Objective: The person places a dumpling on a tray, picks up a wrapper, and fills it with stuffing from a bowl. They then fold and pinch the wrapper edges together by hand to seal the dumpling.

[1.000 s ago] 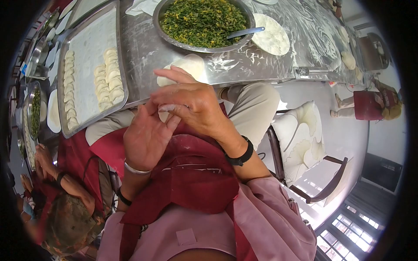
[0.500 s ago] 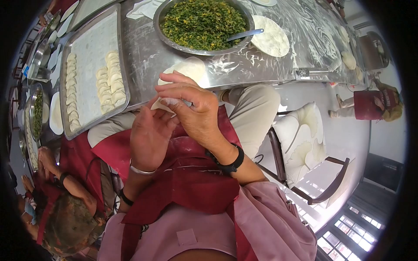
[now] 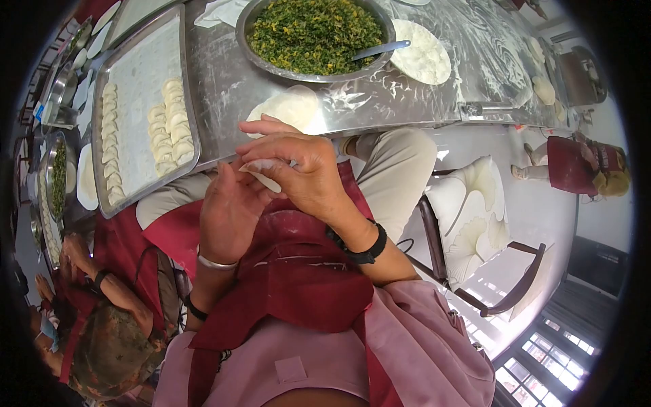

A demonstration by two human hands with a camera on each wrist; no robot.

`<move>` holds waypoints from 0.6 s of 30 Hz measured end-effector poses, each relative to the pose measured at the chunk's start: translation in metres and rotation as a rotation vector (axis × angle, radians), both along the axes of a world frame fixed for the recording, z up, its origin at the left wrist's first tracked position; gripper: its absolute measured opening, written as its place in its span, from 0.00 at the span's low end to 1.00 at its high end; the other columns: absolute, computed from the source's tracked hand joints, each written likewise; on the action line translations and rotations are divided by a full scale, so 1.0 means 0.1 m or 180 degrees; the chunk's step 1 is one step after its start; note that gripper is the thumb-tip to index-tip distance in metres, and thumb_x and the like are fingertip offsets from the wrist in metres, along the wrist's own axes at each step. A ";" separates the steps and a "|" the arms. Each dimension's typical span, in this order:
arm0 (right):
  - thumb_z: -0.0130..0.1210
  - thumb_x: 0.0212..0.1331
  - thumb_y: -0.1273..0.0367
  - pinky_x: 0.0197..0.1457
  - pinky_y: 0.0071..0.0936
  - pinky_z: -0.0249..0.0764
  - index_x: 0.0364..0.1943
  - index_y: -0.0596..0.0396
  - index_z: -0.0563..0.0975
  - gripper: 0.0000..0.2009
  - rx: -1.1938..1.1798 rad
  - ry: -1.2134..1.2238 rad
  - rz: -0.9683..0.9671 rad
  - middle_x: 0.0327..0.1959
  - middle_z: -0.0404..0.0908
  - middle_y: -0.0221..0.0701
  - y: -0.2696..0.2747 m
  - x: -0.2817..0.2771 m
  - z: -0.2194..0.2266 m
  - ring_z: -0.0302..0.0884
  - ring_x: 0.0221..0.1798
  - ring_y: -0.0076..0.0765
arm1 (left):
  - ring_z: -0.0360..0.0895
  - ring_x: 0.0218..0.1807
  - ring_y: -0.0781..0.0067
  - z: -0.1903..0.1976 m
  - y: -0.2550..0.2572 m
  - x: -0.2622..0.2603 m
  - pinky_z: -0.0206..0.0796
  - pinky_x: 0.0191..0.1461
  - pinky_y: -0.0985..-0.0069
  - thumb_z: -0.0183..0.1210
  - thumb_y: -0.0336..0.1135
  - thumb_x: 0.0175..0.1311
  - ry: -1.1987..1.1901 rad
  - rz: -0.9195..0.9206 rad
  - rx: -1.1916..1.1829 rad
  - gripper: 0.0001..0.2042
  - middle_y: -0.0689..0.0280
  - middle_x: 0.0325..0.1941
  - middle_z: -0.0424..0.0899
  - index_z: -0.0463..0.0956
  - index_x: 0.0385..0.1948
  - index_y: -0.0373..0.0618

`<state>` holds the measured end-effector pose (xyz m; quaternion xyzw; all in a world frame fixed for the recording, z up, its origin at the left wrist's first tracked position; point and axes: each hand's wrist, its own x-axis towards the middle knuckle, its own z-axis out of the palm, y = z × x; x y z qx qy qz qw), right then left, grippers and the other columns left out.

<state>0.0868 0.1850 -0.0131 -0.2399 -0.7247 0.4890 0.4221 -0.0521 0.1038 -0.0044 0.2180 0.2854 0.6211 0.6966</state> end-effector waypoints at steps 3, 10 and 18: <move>0.61 0.53 0.79 0.66 0.43 0.68 0.35 0.60 0.85 0.06 -0.0554 0.0058 -0.0130 0.43 0.86 0.39 -0.06 -0.05 0.07 0.73 0.64 0.47 | 0.78 0.50 0.71 0.00 0.00 -0.01 0.73 0.53 0.70 0.38 0.50 0.78 0.0063 0.0005 -0.0128 0.24 0.60 0.50 0.79 0.69 0.56 0.35; 0.63 0.46 0.79 0.67 0.40 0.68 0.38 0.60 0.85 0.12 0.0048 -0.0236 0.0306 0.48 0.85 0.37 0.00 -0.01 -0.02 0.68 0.68 0.48 | 0.78 0.51 0.72 -0.02 -0.02 -0.02 0.72 0.54 0.71 0.39 0.51 0.78 0.0038 -0.0073 -0.0192 0.24 0.61 0.51 0.79 0.69 0.55 0.36; 0.67 0.43 0.74 0.71 0.43 0.62 0.58 0.56 0.75 0.30 -0.0170 -0.0203 -0.0274 0.64 0.73 0.38 -0.14 0.07 -0.02 0.60 0.73 0.50 | 0.73 0.58 0.66 -0.02 0.02 0.03 0.65 0.64 0.69 0.39 0.51 0.77 -0.0123 0.0053 0.0007 0.28 0.56 0.58 0.74 0.62 0.63 0.31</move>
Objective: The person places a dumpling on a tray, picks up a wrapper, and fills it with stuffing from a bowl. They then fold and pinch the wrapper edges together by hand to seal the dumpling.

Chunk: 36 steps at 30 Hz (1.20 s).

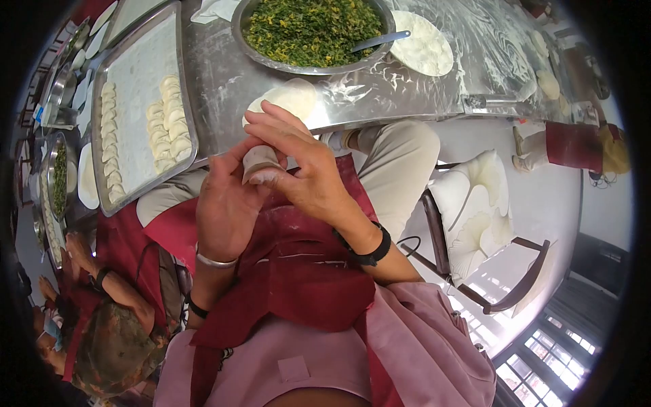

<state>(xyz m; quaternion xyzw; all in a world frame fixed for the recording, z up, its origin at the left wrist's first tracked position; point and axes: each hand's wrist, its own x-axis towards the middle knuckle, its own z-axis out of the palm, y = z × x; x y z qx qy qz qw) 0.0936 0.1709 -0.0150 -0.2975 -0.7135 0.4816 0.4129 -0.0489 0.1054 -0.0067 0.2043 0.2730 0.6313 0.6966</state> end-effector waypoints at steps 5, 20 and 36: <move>0.69 0.41 0.73 0.70 0.43 0.63 0.57 0.57 0.75 0.31 0.0774 -0.0181 -0.0324 0.66 0.71 0.39 -0.03 -0.01 -0.15 0.60 0.73 0.54 | 0.72 0.60 0.65 0.02 -0.01 0.10 0.64 0.64 0.68 0.40 0.50 0.77 -0.0111 0.0127 -0.0045 0.28 0.56 0.60 0.72 0.59 0.65 0.32; 0.64 0.49 0.76 0.61 0.39 0.73 0.51 0.59 0.77 0.21 -0.0047 0.0180 -0.0519 0.56 0.79 0.42 -0.06 0.24 -0.45 0.76 0.60 0.48 | 0.75 0.51 0.65 -0.07 0.22 0.12 0.68 0.58 0.69 0.41 0.51 0.77 0.0325 0.0327 -0.0354 0.28 0.53 0.55 0.76 0.62 0.64 0.32; 0.57 0.53 0.67 0.49 0.42 0.74 0.36 0.54 0.83 0.09 -0.0233 -0.2221 0.1501 0.37 0.83 0.42 0.67 0.28 -1.86 0.80 0.44 0.53 | 0.76 0.57 0.53 0.09 0.22 -1.54 0.68 0.67 0.62 0.55 0.24 0.65 0.2035 0.0984 -0.0414 0.23 0.46 0.54 0.75 0.63 0.60 0.24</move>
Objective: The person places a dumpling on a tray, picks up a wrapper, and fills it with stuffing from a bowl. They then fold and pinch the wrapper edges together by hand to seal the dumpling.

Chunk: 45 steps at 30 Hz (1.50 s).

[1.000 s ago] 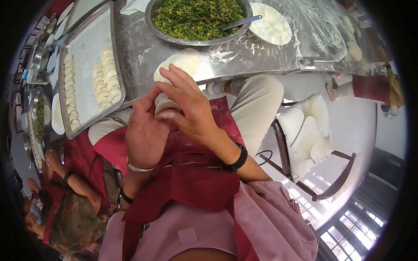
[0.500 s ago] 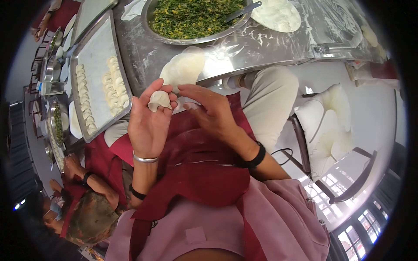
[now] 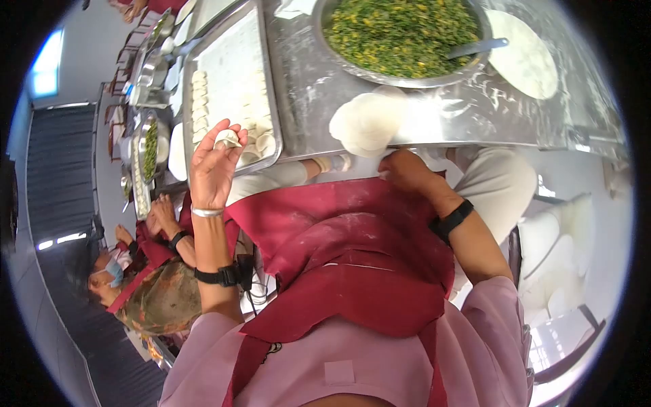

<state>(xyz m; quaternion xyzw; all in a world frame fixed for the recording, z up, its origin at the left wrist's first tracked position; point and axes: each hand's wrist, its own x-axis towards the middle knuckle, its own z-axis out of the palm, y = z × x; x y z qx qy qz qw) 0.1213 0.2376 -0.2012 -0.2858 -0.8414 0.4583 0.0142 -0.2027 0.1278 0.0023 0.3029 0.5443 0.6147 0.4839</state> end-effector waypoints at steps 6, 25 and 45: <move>0.57 0.53 0.67 0.44 0.39 0.75 0.33 0.57 0.83 0.10 -0.0224 -0.0007 0.0069 0.33 0.84 0.43 0.06 -0.01 -0.15 0.81 0.38 0.49 | 0.82 0.46 0.67 -0.29 -0.15 -0.62 0.76 0.53 0.75 0.55 0.15 0.59 0.1441 0.0648 -0.1010 0.17 0.59 0.45 0.82 0.76 0.51 0.30; 0.62 0.54 0.70 0.41 0.36 0.75 0.34 0.59 0.83 0.07 -0.0488 -0.0348 -0.0536 0.30 0.83 0.45 0.02 0.13 -0.29 0.81 0.33 0.45 | 0.68 0.31 0.81 -0.59 -0.26 -0.97 0.65 0.36 0.80 0.55 0.13 0.50 0.3328 -0.0355 -0.1310 0.20 0.71 0.33 0.76 0.84 0.43 0.44; 0.61 0.54 0.69 0.47 0.43 0.74 0.39 0.56 0.83 0.10 0.0467 -0.1014 -0.0134 0.36 0.83 0.46 -0.38 -0.11 0.20 0.79 0.42 0.57 | 0.80 0.38 0.73 -0.52 -0.27 -0.97 0.71 0.45 0.78 0.54 0.13 0.53 0.3951 -0.0787 -0.0956 0.19 0.62 0.44 0.85 0.82 0.45 0.40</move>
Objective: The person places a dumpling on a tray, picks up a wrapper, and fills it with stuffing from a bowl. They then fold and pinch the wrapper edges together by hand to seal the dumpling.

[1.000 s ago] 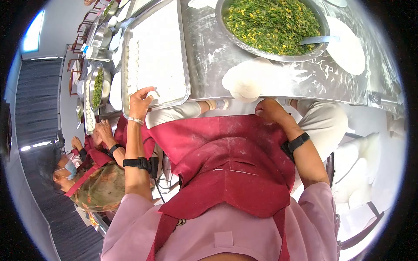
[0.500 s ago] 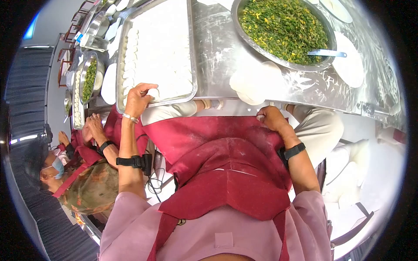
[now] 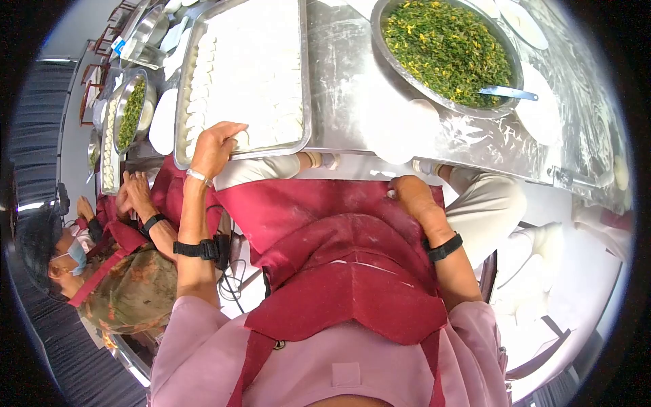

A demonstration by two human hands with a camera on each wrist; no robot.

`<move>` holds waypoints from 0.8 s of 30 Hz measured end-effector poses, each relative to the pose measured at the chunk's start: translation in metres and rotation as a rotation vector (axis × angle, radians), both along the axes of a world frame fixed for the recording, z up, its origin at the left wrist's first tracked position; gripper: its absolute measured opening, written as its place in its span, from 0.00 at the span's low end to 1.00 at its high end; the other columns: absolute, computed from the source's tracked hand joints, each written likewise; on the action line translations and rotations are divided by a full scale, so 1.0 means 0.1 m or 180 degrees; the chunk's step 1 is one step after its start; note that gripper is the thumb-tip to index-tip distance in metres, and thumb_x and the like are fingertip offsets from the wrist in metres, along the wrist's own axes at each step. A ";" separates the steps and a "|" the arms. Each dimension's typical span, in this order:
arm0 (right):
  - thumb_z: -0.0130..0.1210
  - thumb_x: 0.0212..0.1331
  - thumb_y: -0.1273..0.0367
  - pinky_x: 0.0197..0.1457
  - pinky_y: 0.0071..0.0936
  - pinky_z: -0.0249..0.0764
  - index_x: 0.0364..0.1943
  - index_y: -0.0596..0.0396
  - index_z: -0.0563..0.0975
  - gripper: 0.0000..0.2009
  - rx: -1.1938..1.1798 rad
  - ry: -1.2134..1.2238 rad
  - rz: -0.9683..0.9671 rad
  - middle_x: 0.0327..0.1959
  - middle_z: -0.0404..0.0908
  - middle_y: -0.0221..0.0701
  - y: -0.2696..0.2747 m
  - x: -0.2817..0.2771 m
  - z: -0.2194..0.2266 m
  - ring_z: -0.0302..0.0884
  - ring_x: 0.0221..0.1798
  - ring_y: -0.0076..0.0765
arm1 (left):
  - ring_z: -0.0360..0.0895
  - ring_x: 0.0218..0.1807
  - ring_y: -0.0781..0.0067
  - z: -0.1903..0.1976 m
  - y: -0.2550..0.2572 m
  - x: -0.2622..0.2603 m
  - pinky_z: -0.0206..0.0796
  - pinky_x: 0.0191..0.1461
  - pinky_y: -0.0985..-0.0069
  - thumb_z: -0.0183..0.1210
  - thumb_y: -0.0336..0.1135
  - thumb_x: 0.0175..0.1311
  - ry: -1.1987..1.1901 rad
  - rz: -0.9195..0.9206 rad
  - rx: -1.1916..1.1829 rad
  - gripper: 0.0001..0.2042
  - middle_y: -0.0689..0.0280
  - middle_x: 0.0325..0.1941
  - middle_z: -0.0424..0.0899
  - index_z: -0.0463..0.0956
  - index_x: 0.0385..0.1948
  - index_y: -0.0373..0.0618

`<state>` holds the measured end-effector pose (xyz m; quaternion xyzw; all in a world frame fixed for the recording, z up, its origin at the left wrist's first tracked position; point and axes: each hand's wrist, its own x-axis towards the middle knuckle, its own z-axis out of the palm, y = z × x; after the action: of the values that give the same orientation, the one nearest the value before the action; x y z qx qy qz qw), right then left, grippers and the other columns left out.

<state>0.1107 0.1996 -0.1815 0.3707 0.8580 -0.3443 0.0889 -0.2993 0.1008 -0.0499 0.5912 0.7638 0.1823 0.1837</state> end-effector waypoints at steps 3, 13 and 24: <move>0.60 0.54 0.69 0.47 0.44 0.74 0.40 0.55 0.83 0.10 0.0073 0.0120 0.0095 0.36 0.83 0.46 -0.12 -0.02 -0.01 0.79 0.42 0.57 | 0.81 0.39 0.70 -0.04 0.01 -0.02 0.71 0.46 0.77 0.54 0.13 0.53 0.0118 -0.0073 0.0055 0.18 0.61 0.43 0.85 0.83 0.44 0.40; 0.60 0.55 0.68 0.47 0.46 0.74 0.41 0.54 0.82 0.11 0.0108 0.0117 0.0138 0.38 0.84 0.45 -0.26 -0.02 0.13 0.79 0.44 0.55 | 0.83 0.50 0.59 0.03 0.01 0.08 0.73 0.56 0.72 0.54 0.13 0.54 0.0214 -0.0069 0.0030 0.18 0.55 0.51 0.84 0.83 0.45 0.41; 0.60 0.55 0.64 0.48 0.46 0.75 0.40 0.53 0.82 0.11 0.0206 0.0105 0.0164 0.38 0.83 0.44 -0.36 -0.01 0.08 0.80 0.44 0.55 | 0.82 0.47 0.52 0.02 0.01 0.14 0.73 0.52 0.66 0.54 0.19 0.55 0.0769 -0.0316 -0.0023 0.16 0.52 0.44 0.85 0.83 0.44 0.42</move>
<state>0.1097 0.1635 -0.1732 0.3453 0.8793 -0.3200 0.0715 -0.2855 0.1022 -0.0479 0.6453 0.7509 0.0977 0.1012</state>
